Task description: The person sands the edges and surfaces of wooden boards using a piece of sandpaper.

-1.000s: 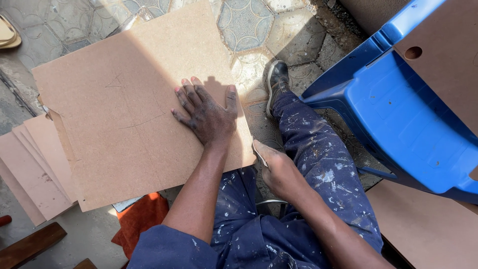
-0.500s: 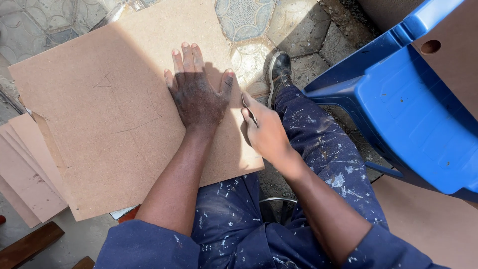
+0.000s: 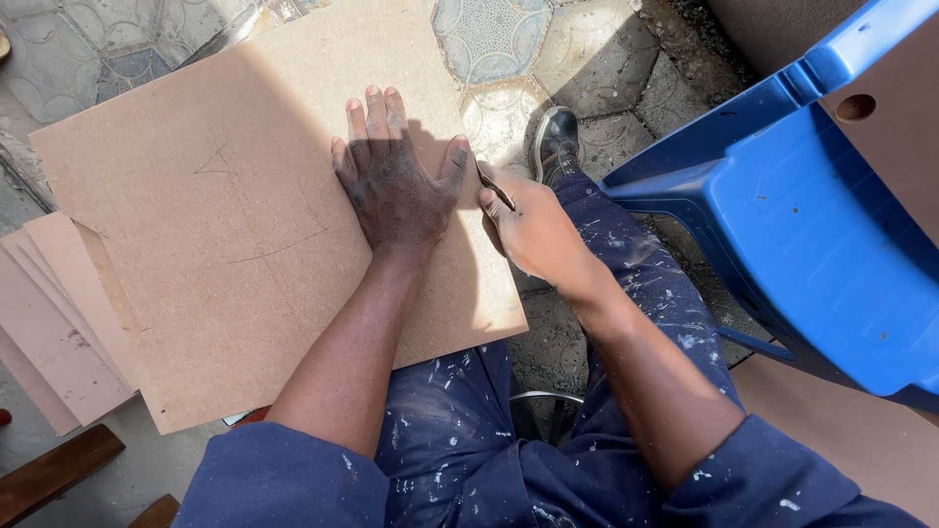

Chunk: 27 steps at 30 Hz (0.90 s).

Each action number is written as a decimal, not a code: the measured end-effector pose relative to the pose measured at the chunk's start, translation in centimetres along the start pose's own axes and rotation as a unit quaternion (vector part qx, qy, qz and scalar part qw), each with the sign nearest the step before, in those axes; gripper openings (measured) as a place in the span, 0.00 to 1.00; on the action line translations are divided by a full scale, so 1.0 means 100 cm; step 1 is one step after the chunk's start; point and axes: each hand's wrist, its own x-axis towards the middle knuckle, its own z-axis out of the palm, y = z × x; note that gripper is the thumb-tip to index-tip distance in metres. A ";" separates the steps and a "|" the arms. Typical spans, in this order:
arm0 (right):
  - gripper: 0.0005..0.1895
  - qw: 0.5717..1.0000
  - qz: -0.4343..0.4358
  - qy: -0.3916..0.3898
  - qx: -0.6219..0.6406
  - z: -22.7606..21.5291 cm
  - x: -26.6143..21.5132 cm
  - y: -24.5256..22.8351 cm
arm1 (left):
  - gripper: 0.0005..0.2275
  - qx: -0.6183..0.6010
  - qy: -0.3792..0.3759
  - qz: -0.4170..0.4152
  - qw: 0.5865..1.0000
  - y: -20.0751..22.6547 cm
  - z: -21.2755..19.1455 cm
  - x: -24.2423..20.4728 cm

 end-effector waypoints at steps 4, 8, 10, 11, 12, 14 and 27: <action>0.18 0.943 0.108 -0.007 0.313 0.015 -0.002 0.040 | 0.38 -0.021 0.010 0.004 1.000 -0.001 -0.002 0.000; 0.11 0.783 0.197 0.065 0.587 0.046 -0.008 0.091 | 0.38 -0.040 0.001 0.000 0.999 -0.001 -0.006 0.001; 0.15 0.747 0.261 0.089 0.605 0.042 -0.011 0.094 | 0.38 -0.056 -0.002 0.005 0.998 -0.002 -0.006 0.001; 0.15 0.776 0.174 0.090 0.600 0.032 -0.011 0.082 | 0.37 -0.061 -0.014 -0.001 0.998 -0.003 -0.005 0.001; 0.16 0.799 0.085 0.091 0.589 0.020 -0.011 0.071 | 0.37 -0.067 -0.024 -0.007 0.997 -0.003 -0.004 0.002; 0.13 0.835 0.072 0.098 0.537 0.007 -0.008 0.075 | 0.35 -0.080 -0.001 -0.012 0.997 0.002 -0.007 0.003; 0.07 0.938 0.148 0.050 0.308 0.040 0.003 0.124 | 0.37 -0.084 -0.082 -0.020 0.993 0.002 -0.017 0.009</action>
